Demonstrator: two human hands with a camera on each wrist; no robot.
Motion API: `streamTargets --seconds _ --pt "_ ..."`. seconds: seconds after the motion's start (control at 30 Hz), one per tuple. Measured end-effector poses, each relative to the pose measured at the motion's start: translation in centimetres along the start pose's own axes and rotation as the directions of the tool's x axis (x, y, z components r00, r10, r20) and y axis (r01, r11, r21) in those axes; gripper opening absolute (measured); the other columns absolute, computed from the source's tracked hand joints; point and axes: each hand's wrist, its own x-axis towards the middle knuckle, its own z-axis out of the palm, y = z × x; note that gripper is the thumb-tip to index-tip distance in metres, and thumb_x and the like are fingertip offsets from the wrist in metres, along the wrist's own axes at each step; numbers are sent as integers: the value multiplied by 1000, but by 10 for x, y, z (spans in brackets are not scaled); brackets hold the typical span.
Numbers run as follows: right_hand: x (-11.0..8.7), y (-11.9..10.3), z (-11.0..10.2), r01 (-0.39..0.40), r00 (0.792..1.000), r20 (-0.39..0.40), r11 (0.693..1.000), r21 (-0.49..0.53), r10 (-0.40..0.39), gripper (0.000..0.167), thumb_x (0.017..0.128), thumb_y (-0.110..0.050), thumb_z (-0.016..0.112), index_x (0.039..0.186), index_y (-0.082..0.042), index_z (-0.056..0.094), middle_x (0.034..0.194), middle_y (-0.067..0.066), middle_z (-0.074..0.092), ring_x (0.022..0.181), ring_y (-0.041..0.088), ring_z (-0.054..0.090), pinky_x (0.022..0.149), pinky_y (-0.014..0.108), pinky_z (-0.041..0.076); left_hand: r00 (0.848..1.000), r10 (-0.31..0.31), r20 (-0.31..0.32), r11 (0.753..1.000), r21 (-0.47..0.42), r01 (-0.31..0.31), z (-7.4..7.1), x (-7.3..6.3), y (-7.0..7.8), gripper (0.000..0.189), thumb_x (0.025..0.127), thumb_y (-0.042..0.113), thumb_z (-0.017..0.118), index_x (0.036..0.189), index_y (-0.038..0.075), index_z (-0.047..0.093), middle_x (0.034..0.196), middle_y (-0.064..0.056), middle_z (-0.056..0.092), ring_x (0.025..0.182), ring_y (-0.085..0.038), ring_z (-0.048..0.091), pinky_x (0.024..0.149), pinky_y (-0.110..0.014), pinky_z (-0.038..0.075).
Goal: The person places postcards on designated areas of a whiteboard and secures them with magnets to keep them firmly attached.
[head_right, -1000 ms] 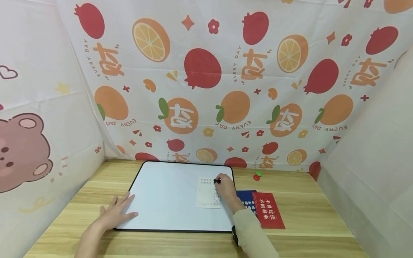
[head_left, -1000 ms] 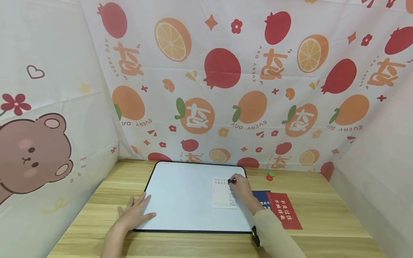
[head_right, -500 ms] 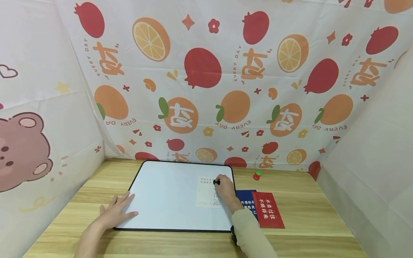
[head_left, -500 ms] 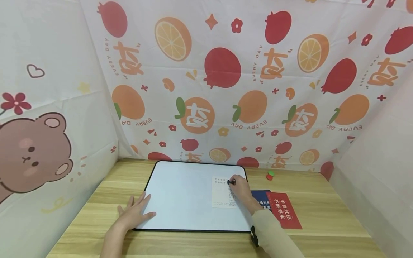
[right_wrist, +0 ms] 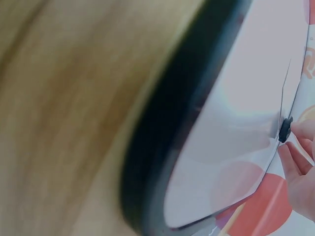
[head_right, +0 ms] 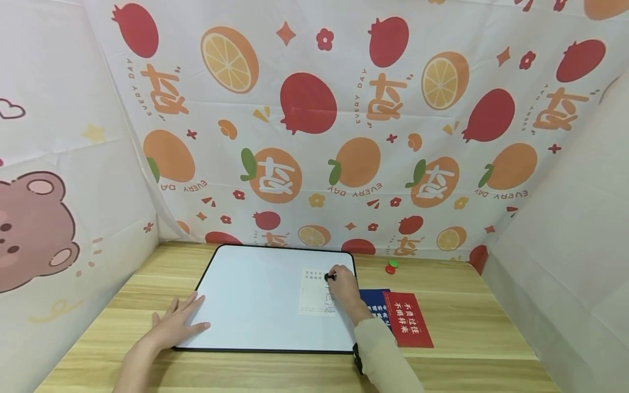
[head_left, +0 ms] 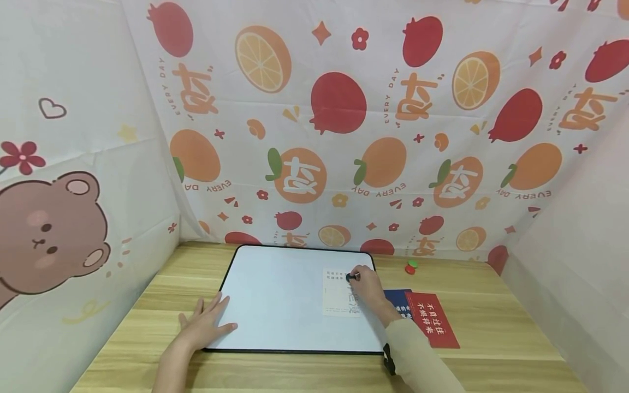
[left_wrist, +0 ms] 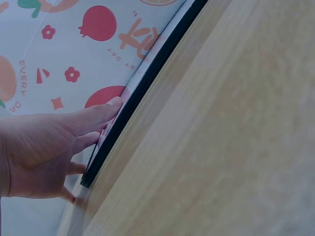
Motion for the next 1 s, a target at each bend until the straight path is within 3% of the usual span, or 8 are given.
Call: streamTargets --seconds 0.43,1.0 --pt "-8 2 -12 -67 998 -5 997 28 67 9 82 -5 64 90 -8 64 90 4 59 84 20 57 72 35 50 1000 0 -1 1000 -24 0 2 1 -3 85 81 53 60 137 -5 34 143 -30 19 121 -63 3 82 -78 -7" --pt "-27 7 -27 -38 997 -65 997 62 42 11 81 -3 65 90 -9 64 92 4 60 88 21 58 75 34 51 1000 4 -8 1000 -14 -4 2 1 -3 84 81 52 61 137 -6 34 143 -30 20 120 -64 4 82 -79 -6"
